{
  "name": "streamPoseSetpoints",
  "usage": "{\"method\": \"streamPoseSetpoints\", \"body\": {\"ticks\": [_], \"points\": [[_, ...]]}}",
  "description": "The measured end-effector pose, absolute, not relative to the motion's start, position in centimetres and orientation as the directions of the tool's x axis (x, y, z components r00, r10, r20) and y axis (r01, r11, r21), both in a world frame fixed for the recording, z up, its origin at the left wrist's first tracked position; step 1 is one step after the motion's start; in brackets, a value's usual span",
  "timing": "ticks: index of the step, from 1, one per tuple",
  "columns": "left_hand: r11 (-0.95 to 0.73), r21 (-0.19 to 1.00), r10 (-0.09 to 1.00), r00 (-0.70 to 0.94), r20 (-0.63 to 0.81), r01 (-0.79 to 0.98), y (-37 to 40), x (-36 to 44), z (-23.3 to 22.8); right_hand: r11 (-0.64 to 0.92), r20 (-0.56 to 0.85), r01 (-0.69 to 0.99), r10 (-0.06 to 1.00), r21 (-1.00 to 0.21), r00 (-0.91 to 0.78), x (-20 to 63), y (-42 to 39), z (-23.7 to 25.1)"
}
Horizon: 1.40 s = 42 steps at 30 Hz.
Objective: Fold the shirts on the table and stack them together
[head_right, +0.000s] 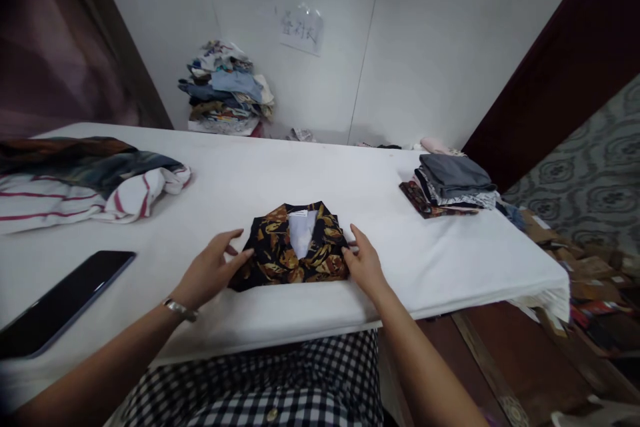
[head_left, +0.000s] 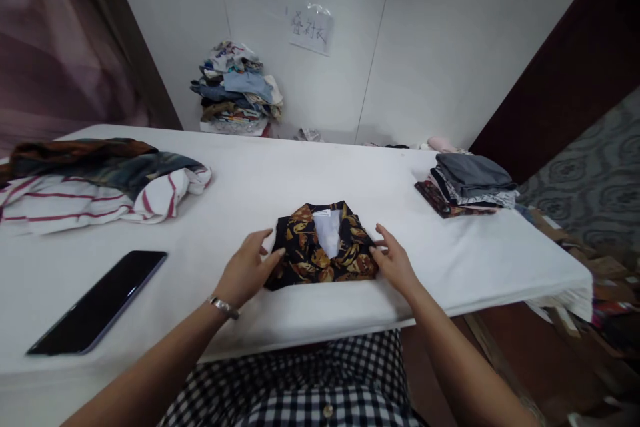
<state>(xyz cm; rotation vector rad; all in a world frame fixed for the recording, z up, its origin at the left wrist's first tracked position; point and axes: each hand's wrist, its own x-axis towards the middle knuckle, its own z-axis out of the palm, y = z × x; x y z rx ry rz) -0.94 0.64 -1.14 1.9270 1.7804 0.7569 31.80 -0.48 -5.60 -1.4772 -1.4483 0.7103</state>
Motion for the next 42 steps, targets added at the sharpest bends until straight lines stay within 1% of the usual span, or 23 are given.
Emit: {"method": "streamPoseSetpoints", "body": {"ticks": [2, 3, 5, 8, 10, 14, 16, 19, 22, 25, 28, 30, 31, 32, 33, 35, 37, 38, 40, 42], "points": [[-0.129, 0.6, 0.985, 0.033, 0.168, 0.789, 2.8, -0.4, -0.1, 0.148, 0.234, 0.46, 0.963, -0.875, 0.135, 31.5, 1.5, -4.5], [-0.132, 0.599, 0.986, 0.041, 0.164, 0.79, 4.1, 0.1, 0.2, 0.154, 0.24, 0.464, 0.962, -0.872, 0.132, 31.1, 2.8, -4.1], [-0.107, 0.6, 0.993, 0.057, 0.101, 0.793, 7.0, 1.3, 0.3, 0.125, 0.214, 0.486, 0.968, -0.865, 0.132, 30.3, 5.5, -3.5], [-0.04, 0.593, 0.998, 0.062, -0.017, 0.804, 10.7, 3.1, -0.2, 0.041, 0.129, 0.53, 0.983, -0.847, 0.131, 28.8, 8.9, -3.4], [-0.03, 0.604, 0.998, 0.059, -0.029, 0.797, 12.1, 4.0, -0.5, 0.032, 0.112, 0.533, 0.987, -0.845, 0.119, 28.2, 10.4, -3.5], [-0.072, 0.651, 0.997, 0.056, 0.045, 0.756, 11.8, 4.4, 0.0, 0.091, 0.18, 0.498, 0.974, -0.863, 0.134, 28.4, 10.9, -3.8], [-0.08, 0.682, 0.997, 0.055, 0.058, 0.727, 11.3, 4.3, 0.3, 0.117, 0.203, 0.469, 0.97, -0.876, 0.137, 28.9, 10.7, -4.0], [-0.048, 0.698, 0.999, 0.051, 0.016, 0.715, 11.2, 4.1, 0.2, 0.097, 0.176, 0.482, 0.977, -0.871, 0.122, 29.3, 10.8, -4.4], [-0.023, 0.669, 0.999, 0.035, -0.005, 0.743, 11.6, 3.9, -0.4, 0.049, 0.129, 0.526, 0.985, -0.849, 0.118, 29.4, 11.3, -4.7], [-0.04, 0.675, 0.999, 0.018, 0.04, 0.737, 10.9, 3.2, -0.7, 0.052, 0.146, 0.533, 0.98, -0.845, 0.137, 29.5, 10.7, -4.3], [-0.154, 0.685, 0.984, 0.048, 0.171, 0.712, 8.5, 2.3, -0.6, 0.149, 0.255, 0.52, 0.957, -0.841, 0.138, 29.5, 8.6, -3.2], [-0.301, 0.639, 0.947, 0.142, 0.288, 0.708, 6.4, 2.0, -1.1, 0.26, 0.353, 0.53, 0.932, -0.808, 0.081, 29.2, 6.8, -2.6], [-0.366, 0.6, 0.924, 0.202, 0.325, 0.711, 5.5, 2.1, -1.5, 0.305, 0.385, 0.549, 0.922, -0.778, 0.033, 28.9, 6.1, -2.6], [-0.407, 0.562, 0.909, 0.255, 0.33, 0.72, 4.7, 2.3, -2.1, 0.33, 0.39, 0.58, 0.921, -0.745, -0.023, 28.6, 5.5, -2.7], [-0.421, 0.532, 0.905, 0.294, 0.308, 0.735, 4.1, 2.6, -2.9, 0.333, 0.365, 0.62, 0.928, -0.71, -0.08, 28.2, 5.1, -3.0], [-0.387, 0.49, 0.922, 0.318, 0.221, 0.781, 3.5, 3.5, -4.4, 0.295, 0.245, 0.708, 0.954, -0.642, -0.174, 27.4, 4.9, -4.0], [-0.338, 0.469, 0.941, 0.306, 0.144, 0.816, 3.5, 4.3, -5.6, 0.245, 0.121, 0.774, 0.969, -0.584, -0.216, 26.8, 5.3, -5.2], [-0.325, 0.464, 0.945, 0.303, 0.124, 0.824, 3.6, 4.5, -6.0, 0.228, 0.085, 0.789, 0.972, -0.57, -0.22, 26.7, 5.6, -5.6], [-0.311, 0.478, 0.949, 0.297, 0.106, 0.822, 4.0, 4.6, -6.1, 0.21, 0.063, 0.773, 0.974, -0.599, -0.216, 26.8, 6.0, -5.8], [-0.297, 0.532, 0.953, 0.285, 0.107, 0.793, 4.0, 4.2, -5.6, 0.176, 0.07, 0.659, 0.98, -0.731, -0.184, 27.5, 6.1, -5.3]]}}
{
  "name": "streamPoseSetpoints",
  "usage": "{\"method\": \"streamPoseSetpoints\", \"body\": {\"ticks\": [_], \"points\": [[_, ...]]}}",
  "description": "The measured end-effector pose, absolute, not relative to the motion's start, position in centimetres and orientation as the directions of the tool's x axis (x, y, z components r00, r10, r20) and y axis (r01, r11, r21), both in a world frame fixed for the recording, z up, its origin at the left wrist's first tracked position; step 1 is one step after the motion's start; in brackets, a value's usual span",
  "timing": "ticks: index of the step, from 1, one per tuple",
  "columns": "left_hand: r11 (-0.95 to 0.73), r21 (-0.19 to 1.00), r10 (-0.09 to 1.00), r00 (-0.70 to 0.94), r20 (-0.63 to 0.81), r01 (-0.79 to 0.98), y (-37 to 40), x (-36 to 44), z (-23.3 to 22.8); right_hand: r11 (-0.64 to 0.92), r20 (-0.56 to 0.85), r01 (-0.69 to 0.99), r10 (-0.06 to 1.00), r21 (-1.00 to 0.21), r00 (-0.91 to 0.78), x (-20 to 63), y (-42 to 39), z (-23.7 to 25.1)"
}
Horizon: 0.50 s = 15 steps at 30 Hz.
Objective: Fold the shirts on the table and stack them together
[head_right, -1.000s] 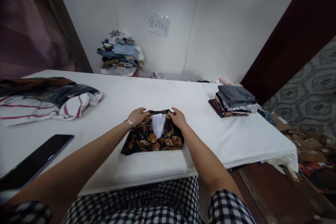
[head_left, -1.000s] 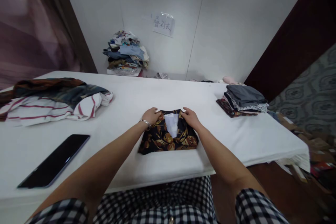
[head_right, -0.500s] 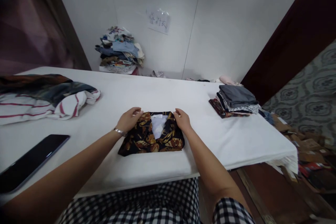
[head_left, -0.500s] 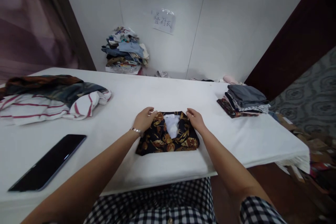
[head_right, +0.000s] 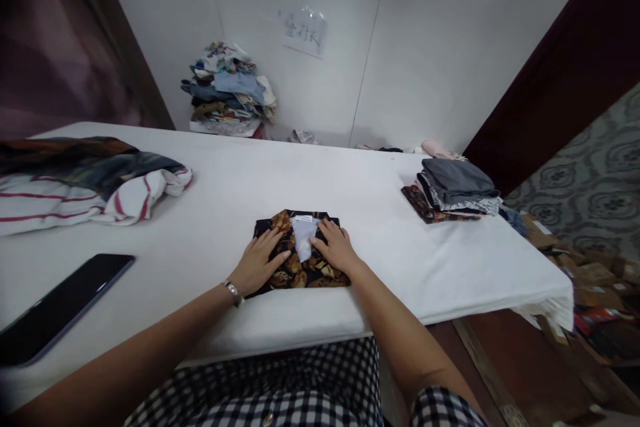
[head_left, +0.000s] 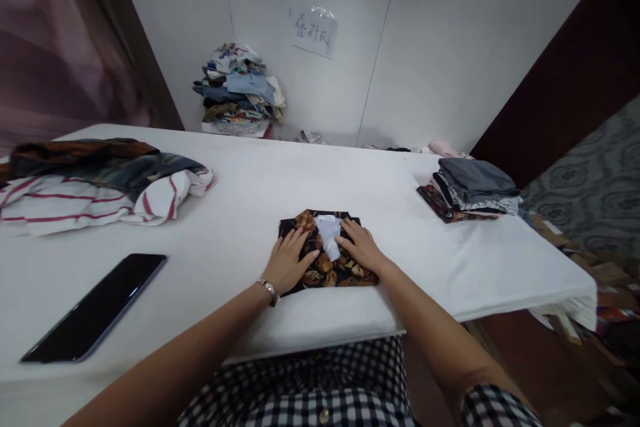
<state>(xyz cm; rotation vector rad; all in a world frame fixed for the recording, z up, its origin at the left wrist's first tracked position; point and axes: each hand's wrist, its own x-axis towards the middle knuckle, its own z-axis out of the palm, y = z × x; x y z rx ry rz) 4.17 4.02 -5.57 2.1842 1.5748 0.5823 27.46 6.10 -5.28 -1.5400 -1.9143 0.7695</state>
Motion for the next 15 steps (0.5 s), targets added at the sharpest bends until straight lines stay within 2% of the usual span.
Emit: {"method": "streamPoseSetpoints", "body": {"ticks": [3, 6, 10, 13, 15], "points": [[-0.352, 0.585, 0.936, 0.267, 0.229, 0.731, 2.9, 3.0, -4.4, 0.092, 0.11, 0.332, 0.993, -0.939, 0.036, 29.4, 5.2, -3.8], [-0.538, 0.473, 0.838, 0.38, 0.392, 0.698, 0.6, 2.0, -3.5, 0.075, 0.106, 0.107, 0.942, -0.991, 0.319, 31.5, 3.1, -3.0], [-0.72, 0.248, 0.688, 0.623, 0.372, 0.648, -1.6, 1.5, -3.4, 0.059, 0.08, 0.063, 0.898, -0.996, 0.432, 33.1, -0.8, -4.3], [-0.741, 0.146, 0.657, 0.663, 0.359, 0.655, -1.5, 1.6, -3.7, 0.063, 0.11, 0.124, 0.9, -0.99, 0.422, 32.8, -3.4, -5.3], [-0.74, 0.123, 0.653, 0.662, 0.367, 0.662, -1.0, 1.9, -3.8, 0.117, 0.197, 0.239, 0.918, -0.964, 0.345, 32.1, -4.5, -5.5]]}}
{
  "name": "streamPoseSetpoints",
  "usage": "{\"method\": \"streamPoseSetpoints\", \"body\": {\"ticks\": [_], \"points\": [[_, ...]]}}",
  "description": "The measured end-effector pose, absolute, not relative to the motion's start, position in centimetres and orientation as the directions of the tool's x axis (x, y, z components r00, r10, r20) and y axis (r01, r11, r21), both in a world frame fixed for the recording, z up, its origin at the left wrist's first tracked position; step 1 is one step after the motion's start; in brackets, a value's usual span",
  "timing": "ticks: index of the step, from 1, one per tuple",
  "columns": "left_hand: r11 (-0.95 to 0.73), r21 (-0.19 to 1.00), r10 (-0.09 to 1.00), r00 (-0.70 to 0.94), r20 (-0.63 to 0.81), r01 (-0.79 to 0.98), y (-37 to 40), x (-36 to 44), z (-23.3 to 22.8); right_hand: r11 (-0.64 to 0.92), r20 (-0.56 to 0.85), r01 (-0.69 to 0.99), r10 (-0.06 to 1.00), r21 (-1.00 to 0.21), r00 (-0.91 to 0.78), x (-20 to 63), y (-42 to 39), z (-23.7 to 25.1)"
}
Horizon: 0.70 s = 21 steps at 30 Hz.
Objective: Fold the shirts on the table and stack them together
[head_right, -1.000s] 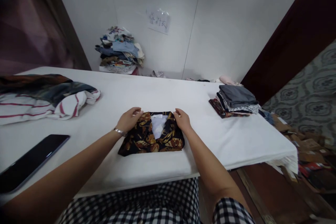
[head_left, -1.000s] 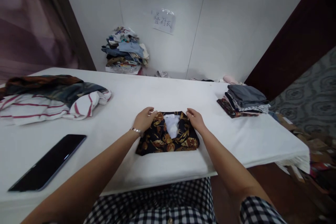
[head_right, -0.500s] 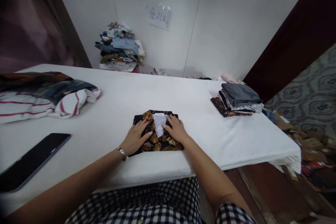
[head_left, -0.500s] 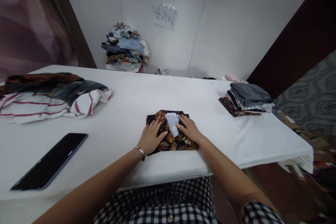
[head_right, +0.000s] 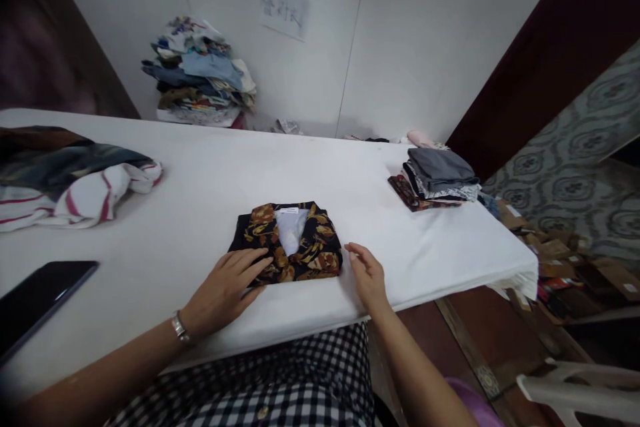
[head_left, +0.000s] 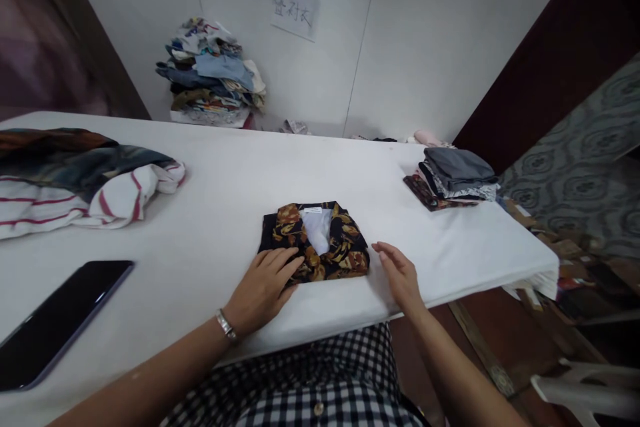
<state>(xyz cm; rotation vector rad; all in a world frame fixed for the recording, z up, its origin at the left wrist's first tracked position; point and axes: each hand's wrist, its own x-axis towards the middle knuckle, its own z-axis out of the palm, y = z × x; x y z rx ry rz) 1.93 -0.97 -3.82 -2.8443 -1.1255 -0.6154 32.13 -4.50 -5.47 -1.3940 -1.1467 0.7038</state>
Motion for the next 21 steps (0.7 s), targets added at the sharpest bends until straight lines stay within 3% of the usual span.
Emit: {"method": "streamPoseSetpoints", "body": {"ticks": [4, 6, 8, 10, 12, 15, 21], "points": [[-0.748, 0.082, 0.631, 0.668, 0.394, 0.659, -0.7, 2.7, -3.7, 0.263, 0.309, 0.407, 0.95, -0.875, 0.049, 30.7, -5.4, -4.9], [-0.742, 0.073, 0.632, 0.657, 0.411, 0.667, -1.0, 2.8, -3.6, 0.286, 0.325, 0.404, 0.945, -0.869, 0.031, 30.3, -5.6, -4.6], [-0.725, 0.1, 0.649, 0.627, 0.431, 0.681, -1.5, 2.5, -3.5, 0.241, 0.299, 0.353, 0.947, -0.904, 0.119, 30.1, -6.0, -4.5], [-0.69, 0.15, 0.687, 0.575, 0.445, 0.708, -1.8, 1.7, -3.5, 0.117, 0.156, 0.207, 0.97, -0.971, 0.185, 29.9, -6.7, -4.5], [-0.642, 0.193, 0.732, 0.518, 0.443, 0.742, -2.0, 0.7, -3.7, -0.059, -0.059, -0.007, 0.988, -0.998, 0.145, 29.6, -7.5, -4.4], [-0.604, 0.207, 0.761, 0.481, 0.435, 0.769, -2.2, -0.5, -3.7, -0.293, -0.298, -0.258, 0.954, -0.921, -0.019, 28.6, -8.5, -4.2], [-0.699, 0.223, 0.681, 0.537, 0.497, 0.68, -2.1, 0.6, -2.6, -0.493, -0.43, -0.42, 0.87, -0.762, -0.242, 26.3, -9.0, -3.4]]}}
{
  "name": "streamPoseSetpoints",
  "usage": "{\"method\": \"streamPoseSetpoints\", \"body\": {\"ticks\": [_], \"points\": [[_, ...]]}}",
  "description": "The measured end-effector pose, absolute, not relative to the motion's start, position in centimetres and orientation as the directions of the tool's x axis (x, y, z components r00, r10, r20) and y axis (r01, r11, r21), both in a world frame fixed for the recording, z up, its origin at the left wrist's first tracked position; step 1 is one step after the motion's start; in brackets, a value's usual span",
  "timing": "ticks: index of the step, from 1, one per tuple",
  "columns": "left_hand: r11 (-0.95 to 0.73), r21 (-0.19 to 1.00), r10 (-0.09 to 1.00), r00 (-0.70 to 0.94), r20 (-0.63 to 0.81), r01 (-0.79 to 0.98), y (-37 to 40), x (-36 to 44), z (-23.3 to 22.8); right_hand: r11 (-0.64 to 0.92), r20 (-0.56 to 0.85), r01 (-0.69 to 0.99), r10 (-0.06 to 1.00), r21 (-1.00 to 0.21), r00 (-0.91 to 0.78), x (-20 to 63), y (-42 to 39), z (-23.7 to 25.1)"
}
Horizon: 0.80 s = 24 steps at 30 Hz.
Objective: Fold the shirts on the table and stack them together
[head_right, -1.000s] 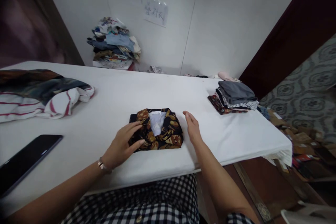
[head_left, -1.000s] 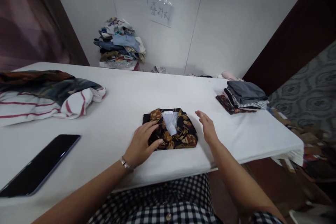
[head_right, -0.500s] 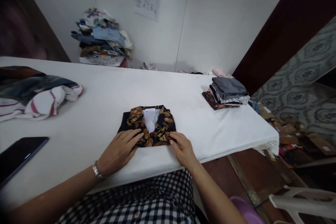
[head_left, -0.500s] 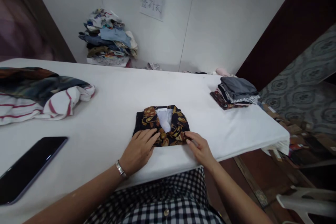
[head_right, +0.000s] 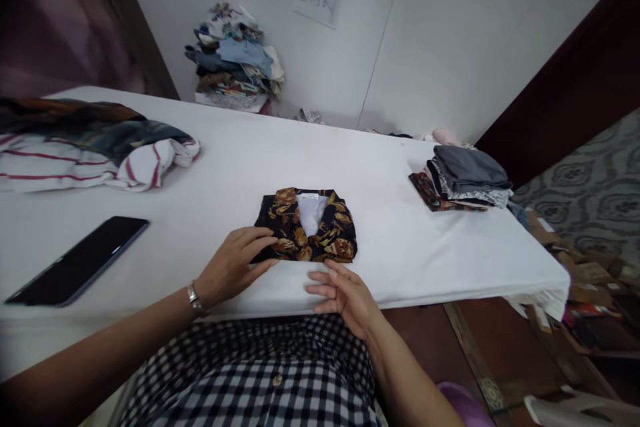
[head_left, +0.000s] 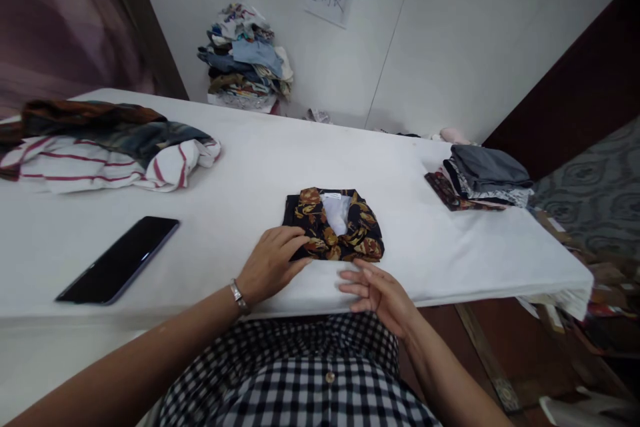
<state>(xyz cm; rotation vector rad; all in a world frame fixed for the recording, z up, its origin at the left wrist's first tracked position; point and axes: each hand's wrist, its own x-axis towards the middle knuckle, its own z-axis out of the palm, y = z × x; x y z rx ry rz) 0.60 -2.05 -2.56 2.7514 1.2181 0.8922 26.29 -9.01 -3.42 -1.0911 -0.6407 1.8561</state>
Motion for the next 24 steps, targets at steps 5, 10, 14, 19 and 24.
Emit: {"method": "streamPoseSetpoints", "body": {"ticks": [5, 10, 14, 19, 24], "points": [[-0.739, 0.265, 0.663, 0.599, 0.45, 0.619, -0.7, 1.8, -2.0, -0.467, -0.383, -0.365, 0.88, -0.805, -0.281, 25.2, -9.3, -3.1], [-0.692, 0.355, 0.718, 0.547, 0.43, 0.629, -0.8, 1.3, -4.2, -0.04, -0.039, -0.014, 0.993, -0.999, -0.109, 24.6, -8.1, -2.3], [-0.677, 0.404, 0.733, 0.513, 0.447, 0.615, -0.7, 1.3, -5.4, 0.422, 0.391, 0.367, 0.907, -0.829, -0.16, 23.2, -4.4, -1.0], [-0.686, 0.397, 0.717, 0.472, 0.513, 0.61, -0.8, 1.2, -5.0, 0.64, 0.448, 0.679, 0.756, -0.359, -0.476, 20.3, 0.4, -0.7], [-0.656, 0.414, 0.728, 0.386, 0.566, 0.631, -1.3, 0.8, -4.8, 0.581, 0.316, 0.783, 0.803, -0.223, -0.506, 19.0, 2.5, -1.9]]}}
